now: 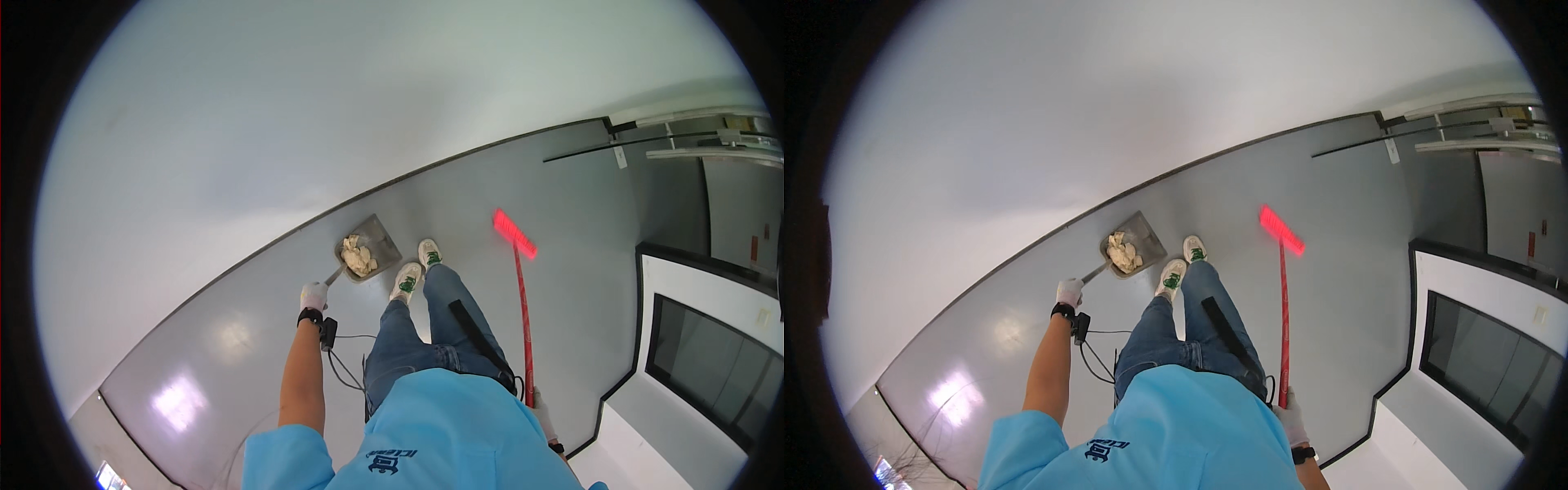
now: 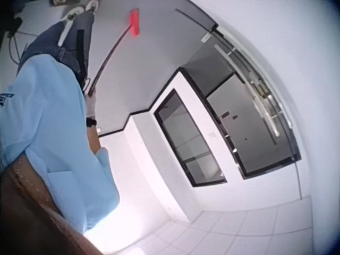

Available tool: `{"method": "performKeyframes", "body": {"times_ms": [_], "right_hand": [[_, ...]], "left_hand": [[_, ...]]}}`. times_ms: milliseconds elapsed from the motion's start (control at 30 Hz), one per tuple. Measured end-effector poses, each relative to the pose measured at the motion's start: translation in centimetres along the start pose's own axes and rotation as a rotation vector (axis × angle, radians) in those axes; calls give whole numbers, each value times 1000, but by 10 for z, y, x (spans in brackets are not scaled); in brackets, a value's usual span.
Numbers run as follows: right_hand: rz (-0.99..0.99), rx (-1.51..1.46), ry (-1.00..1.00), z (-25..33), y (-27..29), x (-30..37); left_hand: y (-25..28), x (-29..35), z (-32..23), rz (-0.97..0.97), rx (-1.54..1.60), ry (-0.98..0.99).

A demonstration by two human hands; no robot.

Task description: Sweep the floor using a broom and collect debris into a dustpan.

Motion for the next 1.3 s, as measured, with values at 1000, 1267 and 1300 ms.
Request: {"method": "performKeyframes", "body": {"times_ms": [1000, 1267, 1300], "right_hand": [[-112, -382, 16, -80, -3, -15], [0, -284, -218, -61, 10, -1], [1, -279, -252, -68, 9, 0]], "left_hand": [[-26, 26, -8, 103, 100, 8], [-24, 33, -12, 103, 111, -35], [-23, 31, -12, 107, 97, -44]]}}
Point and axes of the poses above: each hand's wrist, its own x-axis away from the middle knuckle, its own y-axis out of the back of the hand, z = x × y, the point moved 5 cm from there along -x, towards the middle knuckle, and after that the axes turned 12 degrees about -z, right-handed, at the moved point
